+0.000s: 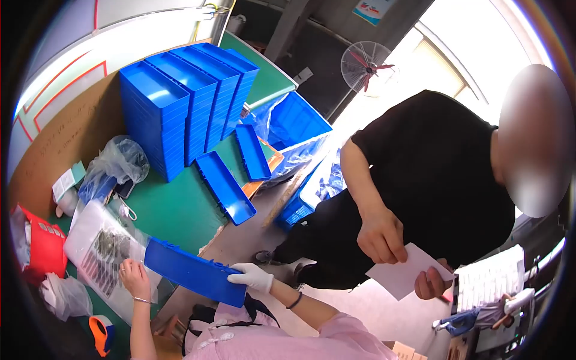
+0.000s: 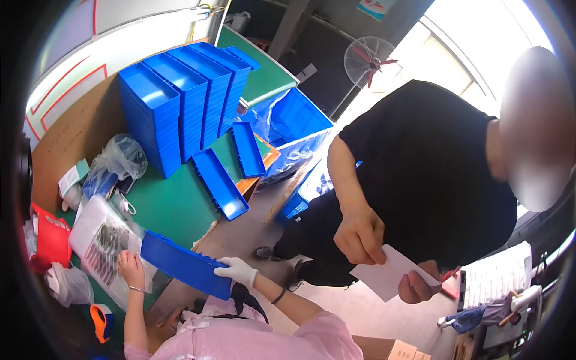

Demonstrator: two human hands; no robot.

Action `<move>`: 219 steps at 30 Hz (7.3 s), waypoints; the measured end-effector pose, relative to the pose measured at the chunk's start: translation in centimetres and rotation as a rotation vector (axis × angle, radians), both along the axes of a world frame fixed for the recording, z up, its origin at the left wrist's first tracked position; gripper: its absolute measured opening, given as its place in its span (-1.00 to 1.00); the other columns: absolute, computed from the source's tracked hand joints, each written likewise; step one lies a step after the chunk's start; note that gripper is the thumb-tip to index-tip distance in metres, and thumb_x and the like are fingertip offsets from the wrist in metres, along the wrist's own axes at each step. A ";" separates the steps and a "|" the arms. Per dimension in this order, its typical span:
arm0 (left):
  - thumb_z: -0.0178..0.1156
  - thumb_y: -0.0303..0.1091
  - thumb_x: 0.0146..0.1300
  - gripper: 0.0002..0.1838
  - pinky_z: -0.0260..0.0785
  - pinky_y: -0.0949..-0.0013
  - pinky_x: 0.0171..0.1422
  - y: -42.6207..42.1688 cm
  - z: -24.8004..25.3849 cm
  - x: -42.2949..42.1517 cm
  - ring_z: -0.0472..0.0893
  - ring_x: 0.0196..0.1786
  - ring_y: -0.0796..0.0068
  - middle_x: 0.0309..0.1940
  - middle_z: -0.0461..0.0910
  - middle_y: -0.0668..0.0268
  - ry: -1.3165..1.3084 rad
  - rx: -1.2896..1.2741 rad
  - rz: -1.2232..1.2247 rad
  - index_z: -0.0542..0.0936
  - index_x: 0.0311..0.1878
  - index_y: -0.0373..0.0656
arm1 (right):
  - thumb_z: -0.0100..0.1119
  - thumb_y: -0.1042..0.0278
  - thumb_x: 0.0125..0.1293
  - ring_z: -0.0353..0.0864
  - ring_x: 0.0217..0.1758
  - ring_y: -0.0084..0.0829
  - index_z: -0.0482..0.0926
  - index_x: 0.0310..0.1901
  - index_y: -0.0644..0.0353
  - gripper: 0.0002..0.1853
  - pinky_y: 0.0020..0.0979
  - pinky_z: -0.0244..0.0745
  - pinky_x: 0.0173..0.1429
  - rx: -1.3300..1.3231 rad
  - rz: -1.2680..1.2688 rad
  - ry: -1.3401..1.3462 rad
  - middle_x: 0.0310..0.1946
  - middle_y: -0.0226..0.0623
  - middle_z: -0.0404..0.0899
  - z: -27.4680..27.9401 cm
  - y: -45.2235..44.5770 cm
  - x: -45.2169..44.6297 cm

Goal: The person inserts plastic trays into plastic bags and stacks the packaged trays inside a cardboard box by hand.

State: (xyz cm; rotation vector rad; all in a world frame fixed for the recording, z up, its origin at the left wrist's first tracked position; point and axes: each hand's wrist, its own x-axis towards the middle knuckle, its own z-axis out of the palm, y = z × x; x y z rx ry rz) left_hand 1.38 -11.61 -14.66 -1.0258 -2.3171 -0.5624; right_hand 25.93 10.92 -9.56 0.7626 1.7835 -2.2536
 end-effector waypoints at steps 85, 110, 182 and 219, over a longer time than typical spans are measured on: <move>0.08 -0.48 0.06 -0.81 0.36 0.36 -0.08 -15.7 7.0 11.0 0.50 -0.17 0.39 -0.36 0.56 0.22 -1.507 1.201 0.022 0.56 -0.24 -0.27 | 0.00 0.45 0.11 0.43 -0.23 -0.57 0.56 -0.25 0.27 -0.80 -0.54 0.31 -0.08 0.256 0.419 0.145 -0.35 -0.38 0.52 4.5 -1.8 -11.1; -0.05 -0.24 0.21 -0.73 0.32 0.24 -0.13 10.6 -2.2 -17.6 0.50 -0.19 0.11 -0.28 0.52 0.07 -0.759 0.206 0.020 0.51 -0.27 -0.25 | 0.12 0.12 0.10 0.51 -0.13 -0.21 0.40 -0.03 0.28 -0.53 -0.39 0.35 -0.01 0.613 0.050 -0.021 -0.20 -0.02 0.51 -5.4 7.0 -15.2; 0.19 -0.32 -0.02 -0.83 0.14 0.20 0.12 -12.1 -5.9 1.8 0.32 -0.03 0.21 -0.12 0.34 0.24 -0.427 -0.150 -0.153 0.44 -0.40 -0.15 | 0.11 0.47 -0.06 0.43 0.04 -0.24 0.25 0.08 0.36 -0.42 -0.27 0.38 0.10 -0.647 -0.371 0.192 0.01 -0.15 0.39 2.2 -1.7 -5.5; 0.16 -0.42 0.09 -0.85 0.29 0.30 -0.09 -5.0 -3.7 11.0 0.45 -0.27 0.47 -0.36 0.48 0.37 -2.220 1.470 -0.004 0.45 -0.26 -0.08 | 0.02 0.52 0.01 0.50 -0.11 -0.32 0.31 0.02 0.29 -0.55 -0.32 0.46 -0.06 -0.778 -0.079 0.087 -0.11 -0.23 0.45 -4.2 -6.9 -12.1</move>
